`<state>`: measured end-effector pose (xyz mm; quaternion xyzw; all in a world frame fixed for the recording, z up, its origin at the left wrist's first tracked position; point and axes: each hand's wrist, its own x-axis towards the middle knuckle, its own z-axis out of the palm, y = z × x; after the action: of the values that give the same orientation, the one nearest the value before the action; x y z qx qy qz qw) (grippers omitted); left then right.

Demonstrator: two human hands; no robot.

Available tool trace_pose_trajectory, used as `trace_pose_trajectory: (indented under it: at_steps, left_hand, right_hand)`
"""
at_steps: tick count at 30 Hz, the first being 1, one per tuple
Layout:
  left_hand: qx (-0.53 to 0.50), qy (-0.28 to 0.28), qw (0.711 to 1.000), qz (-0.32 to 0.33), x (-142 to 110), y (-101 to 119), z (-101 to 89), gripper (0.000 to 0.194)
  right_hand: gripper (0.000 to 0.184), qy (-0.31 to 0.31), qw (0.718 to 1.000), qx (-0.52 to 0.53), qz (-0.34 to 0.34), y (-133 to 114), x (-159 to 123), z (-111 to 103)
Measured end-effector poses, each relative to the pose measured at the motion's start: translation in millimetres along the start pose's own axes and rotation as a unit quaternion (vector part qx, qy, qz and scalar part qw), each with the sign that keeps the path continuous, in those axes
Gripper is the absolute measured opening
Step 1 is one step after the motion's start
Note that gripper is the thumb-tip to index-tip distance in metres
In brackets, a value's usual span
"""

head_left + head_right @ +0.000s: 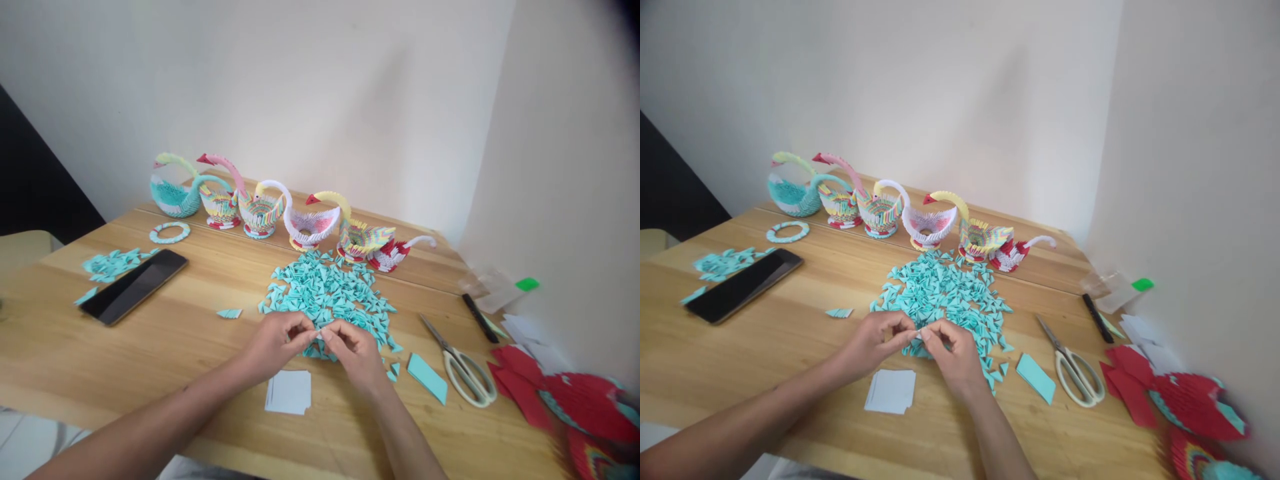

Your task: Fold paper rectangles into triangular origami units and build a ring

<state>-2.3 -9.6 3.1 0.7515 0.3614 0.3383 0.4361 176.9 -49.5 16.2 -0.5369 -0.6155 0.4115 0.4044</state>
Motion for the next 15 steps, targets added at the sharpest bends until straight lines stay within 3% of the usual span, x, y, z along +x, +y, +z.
trace_pose_trajectory:
  at_steps: [5, 10, 15]
  left_hand:
    - [-0.077, 0.009, 0.996, -0.050, 1.7, 1.4, 0.5, 0.025]
    - [-0.112, -0.019, 0.992, -0.052, 1.7, 4.1, 1.3, 0.024]
    - [-0.117, -0.031, 0.991, -0.054, 1.1, 1.7, 2.0, 0.022]
  right_hand:
    - [0.031, -0.033, 0.999, 0.023, 0.002, 1.4, 1.3, -3.3]
    - [0.028, 0.012, 0.999, -0.035, -0.012, 2.7, 0.3, 0.4]
    - [0.032, 0.011, 0.998, -0.051, -0.019, 2.2, 0.0, 2.1]
